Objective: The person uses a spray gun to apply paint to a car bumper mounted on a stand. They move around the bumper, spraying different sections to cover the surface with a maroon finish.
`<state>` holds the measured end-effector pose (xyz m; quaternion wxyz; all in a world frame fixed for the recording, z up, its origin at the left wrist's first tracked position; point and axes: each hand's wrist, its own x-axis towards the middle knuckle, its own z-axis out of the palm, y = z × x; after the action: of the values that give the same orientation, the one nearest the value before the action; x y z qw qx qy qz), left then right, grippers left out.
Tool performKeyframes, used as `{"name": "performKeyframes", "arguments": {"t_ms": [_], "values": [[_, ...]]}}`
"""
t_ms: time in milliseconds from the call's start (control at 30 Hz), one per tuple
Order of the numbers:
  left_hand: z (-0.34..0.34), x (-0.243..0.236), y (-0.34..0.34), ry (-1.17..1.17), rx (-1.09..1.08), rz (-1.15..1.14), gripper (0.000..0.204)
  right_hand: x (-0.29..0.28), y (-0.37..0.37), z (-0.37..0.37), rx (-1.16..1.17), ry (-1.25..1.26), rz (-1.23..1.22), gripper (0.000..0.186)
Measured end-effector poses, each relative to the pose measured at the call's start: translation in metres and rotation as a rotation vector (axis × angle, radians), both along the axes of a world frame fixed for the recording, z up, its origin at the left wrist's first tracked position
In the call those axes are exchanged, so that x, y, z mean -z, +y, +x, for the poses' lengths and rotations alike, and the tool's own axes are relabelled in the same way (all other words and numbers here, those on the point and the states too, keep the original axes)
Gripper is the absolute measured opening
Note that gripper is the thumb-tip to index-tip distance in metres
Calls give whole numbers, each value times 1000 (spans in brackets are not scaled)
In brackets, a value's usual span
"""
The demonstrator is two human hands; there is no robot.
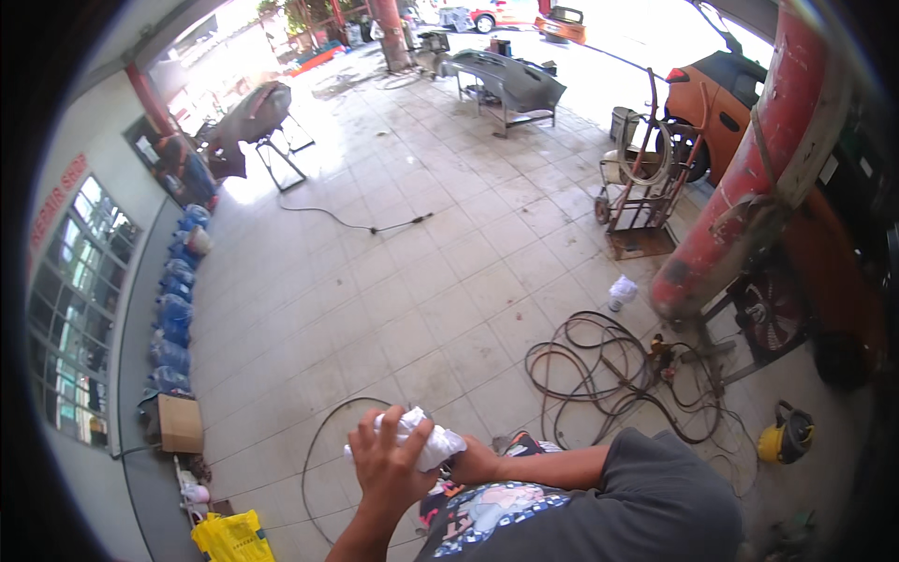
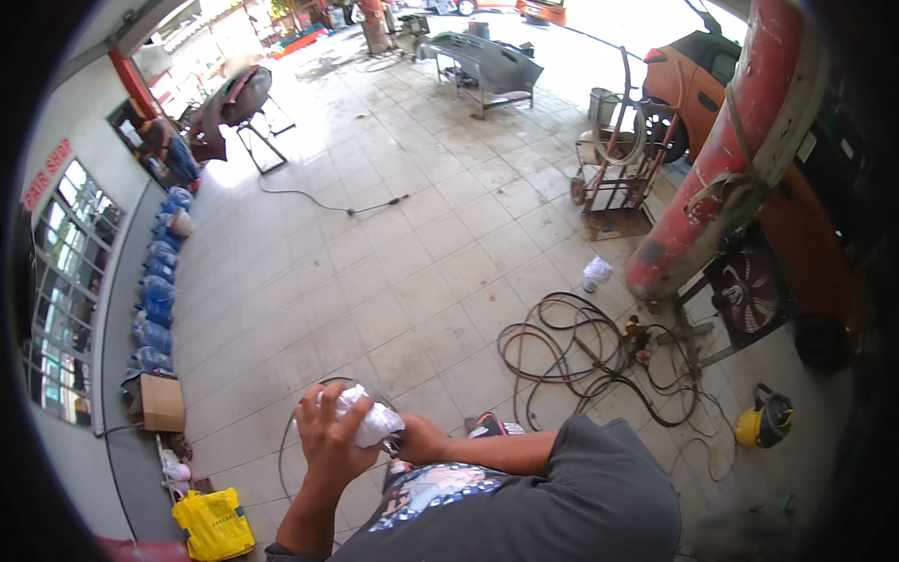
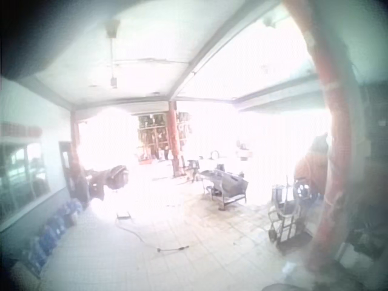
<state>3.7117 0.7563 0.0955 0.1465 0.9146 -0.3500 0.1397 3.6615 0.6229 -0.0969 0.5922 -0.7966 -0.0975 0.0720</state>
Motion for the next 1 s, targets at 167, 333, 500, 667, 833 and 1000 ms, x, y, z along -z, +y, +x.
{"name": "performKeyframes", "arguments": {"t_ms": [167,333,500,667,833,1000], "values": [[140,61,-5,194,-17,-120,56,-22,-23,99,21,154,40,48],[249,31,-28,79,99,-43,53,8,-32,221,111,19,75,62],[407,49,-25,178,138,-61,56,-4,-30,344,153,-82,74,62],[533,22,-31,27,563,-77,64,-15,-38,445,246,-138,-180,49],[660,39,-31,114,816,-51,72,-17,-57,526,154,-107,-283,47],[758,67,-93,208,415,-60,69,-8,-83,638,294,-36,-292,55]]}}
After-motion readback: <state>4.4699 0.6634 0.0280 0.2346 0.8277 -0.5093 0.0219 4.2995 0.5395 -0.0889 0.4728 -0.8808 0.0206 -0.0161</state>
